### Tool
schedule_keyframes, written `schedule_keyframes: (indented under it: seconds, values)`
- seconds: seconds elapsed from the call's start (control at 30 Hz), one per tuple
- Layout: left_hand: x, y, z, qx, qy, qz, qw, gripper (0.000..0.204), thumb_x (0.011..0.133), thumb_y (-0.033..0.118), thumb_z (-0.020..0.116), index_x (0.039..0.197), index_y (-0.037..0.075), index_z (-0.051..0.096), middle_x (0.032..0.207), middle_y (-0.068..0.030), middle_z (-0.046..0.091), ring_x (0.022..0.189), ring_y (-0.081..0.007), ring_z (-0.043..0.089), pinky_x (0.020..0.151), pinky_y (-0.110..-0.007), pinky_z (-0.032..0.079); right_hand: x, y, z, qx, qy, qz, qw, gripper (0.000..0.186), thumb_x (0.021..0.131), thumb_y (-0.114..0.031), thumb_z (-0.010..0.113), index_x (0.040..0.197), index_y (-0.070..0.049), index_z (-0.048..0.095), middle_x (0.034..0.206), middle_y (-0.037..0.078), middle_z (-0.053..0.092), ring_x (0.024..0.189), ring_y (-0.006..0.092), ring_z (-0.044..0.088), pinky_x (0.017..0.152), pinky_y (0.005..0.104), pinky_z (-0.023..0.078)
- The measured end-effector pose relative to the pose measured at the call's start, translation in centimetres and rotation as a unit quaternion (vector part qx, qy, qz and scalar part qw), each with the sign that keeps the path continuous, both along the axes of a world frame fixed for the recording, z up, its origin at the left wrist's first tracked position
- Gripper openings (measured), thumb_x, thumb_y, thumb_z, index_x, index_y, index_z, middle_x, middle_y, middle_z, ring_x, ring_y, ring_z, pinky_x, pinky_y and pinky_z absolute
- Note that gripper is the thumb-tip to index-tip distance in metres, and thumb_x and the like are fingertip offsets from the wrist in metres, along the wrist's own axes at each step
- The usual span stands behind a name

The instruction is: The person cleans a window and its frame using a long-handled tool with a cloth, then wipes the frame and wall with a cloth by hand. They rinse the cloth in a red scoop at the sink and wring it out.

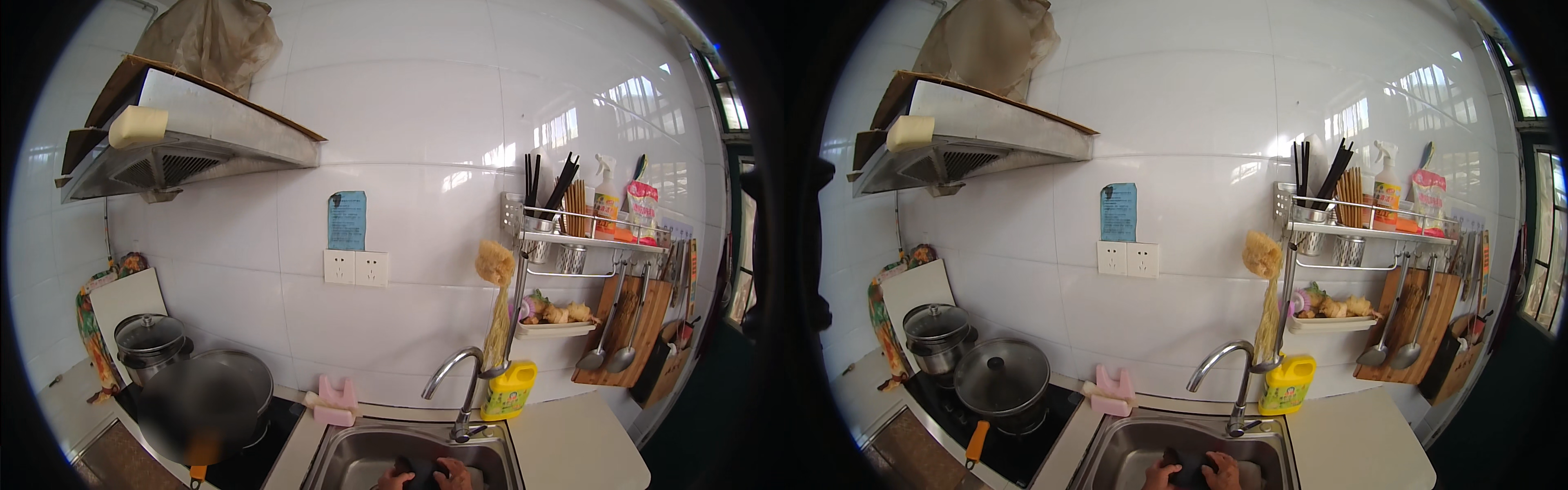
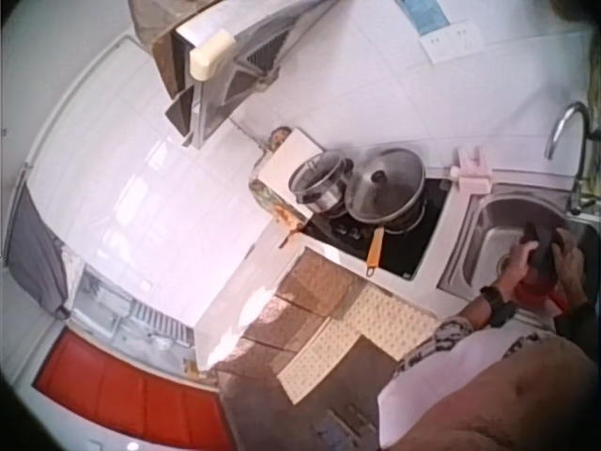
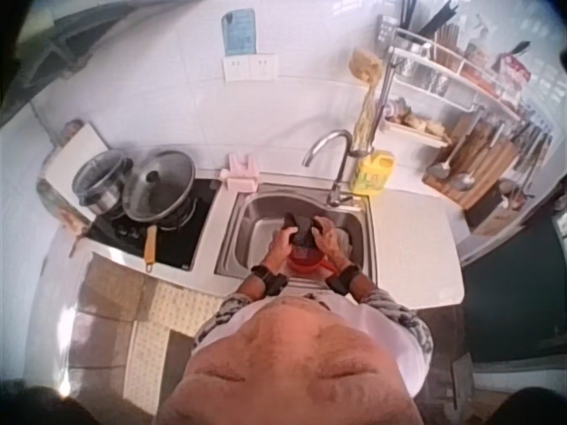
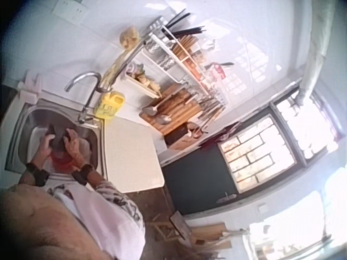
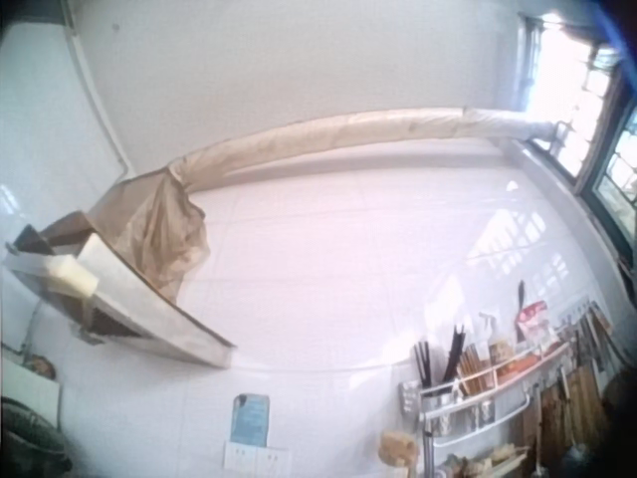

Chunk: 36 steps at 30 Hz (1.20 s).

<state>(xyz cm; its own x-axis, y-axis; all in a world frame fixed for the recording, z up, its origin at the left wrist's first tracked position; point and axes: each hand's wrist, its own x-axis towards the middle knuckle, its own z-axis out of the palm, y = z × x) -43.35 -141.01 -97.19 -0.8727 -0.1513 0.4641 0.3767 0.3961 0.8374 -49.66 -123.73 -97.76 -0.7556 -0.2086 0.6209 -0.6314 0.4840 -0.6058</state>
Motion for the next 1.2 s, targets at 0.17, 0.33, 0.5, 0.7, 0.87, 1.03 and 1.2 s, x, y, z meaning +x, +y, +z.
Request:
schedule_keyframes:
  seconds: [0.17, 0.33, 0.5, 0.7, 0.87, 1.03, 1.2]
  values:
    - [-1.8, 0.3, -0.3, 0.201, -0.094, -0.203, 0.954, 0.047, 0.068, 0.0, 0.057, 0.114, 0.012, 0.058, 0.134, -0.0242, 0.039, 0.114, -0.041, 0.046, 0.095, -0.044, 0.038, 1.2, -0.3, 2.5, -0.027, -0.259, 0.048, 0.964, 0.058, 0.074, -0.02, 0.074, 0.124, -0.003, 0.05, 0.114, 0.013, 0.054, 0.096, 0.023, 0.056, 0.084, 0.0322, 0.047]
    - [-1.6, 1.0, 0.9, 0.567, -0.184, -0.24, 0.766, 0.032, 0.082, 0.012, 0.064, 0.106, 0.005, 0.043, 0.104, -0.0084, 0.05, 0.099, -0.0215, 0.052, 0.092, -0.04, 0.043, 2.2, -0.4, 5.8, -0.199, -0.355, 0.098, 0.908, 0.045, 0.076, -0.017, 0.069, 0.117, -0.002, 0.058, 0.096, 0.006, 0.063, 0.086, 0.0106, 0.057, 0.077, 0.0256, 0.048]
    - [-0.5, 1.0, 3.3, 0.561, -0.242, -0.211, 0.763, 0.037, 0.084, 0.018, 0.06, 0.115, 0.006, 0.043, 0.114, -0.0103, 0.05, 0.106, -0.0261, 0.052, 0.093, -0.042, 0.044, 1.8, 0.1, 5.2, -0.218, -0.366, 0.102, 0.899, 0.038, 0.07, -0.004, 0.066, 0.108, -0.002, 0.062, 0.092, 0.007, 0.064, 0.085, 0.0113, 0.058, 0.076, 0.0241, 0.048]
    - [-0.5, 0.6, 1.5, 0.64, -0.226, -0.286, 0.677, 0.044, 0.084, 0.012, 0.053, 0.127, 0.004, 0.042, 0.12, -0.0105, 0.052, 0.106, -0.0254, 0.055, 0.093, -0.043, 0.046, 1.3, -0.6, 4.3, -0.101, -0.176, 0.154, 0.967, 0.047, 0.074, -0.012, 0.067, 0.12, -0.007, 0.056, 0.113, 0.018, 0.059, 0.102, 0.0262, 0.059, 0.087, 0.034, 0.047]
    - [-1.5, 0.6, -0.9, 0.593, -0.166, -0.218, 0.757, 0.047, 0.083, 0.005, 0.046, 0.129, 0.003, 0.041, 0.124, -0.0123, 0.049, 0.112, -0.0276, 0.051, 0.097, -0.043, 0.044, 2.3, -1.6, 5.5, 0.059, -0.067, 0.109, 0.99, 0.066, 0.072, -0.025, 0.073, 0.129, -0.007, 0.045, 0.124, 0.022, 0.05, 0.115, 0.0367, 0.049, 0.097, 0.0398, 0.041]
    - [-0.4, -0.1, 0.2, 0.691, -0.221, -0.188, 0.662, 0.044, 0.085, 0.012, 0.049, 0.127, 0.002, 0.043, 0.123, -0.0128, 0.051, 0.112, -0.0274, 0.052, 0.095, -0.04, 0.045, 2.3, -1.7, 6.1, -0.008, -0.142, 0.174, 0.974, 0.069, 0.072, -0.026, 0.073, 0.13, -0.005, 0.043, 0.127, 0.023, 0.047, 0.118, 0.0374, 0.046, 0.099, 0.0403, 0.038]
    - [0.5, 0.0, 1.9, 0.665, -0.215, -0.26, 0.666, 0.044, 0.085, 0.018, 0.055, 0.124, 0.002, 0.046, 0.12, -0.0123, 0.053, 0.109, -0.0265, 0.054, 0.095, -0.041, 0.045, 3.9, -1.6, 7.2, -0.017, -0.191, 0.168, 0.967, 0.063, 0.075, -0.018, 0.068, 0.131, -0.005, 0.042, 0.13, 0.023, 0.046, 0.118, 0.037, 0.046, 0.101, 0.0399, 0.037]
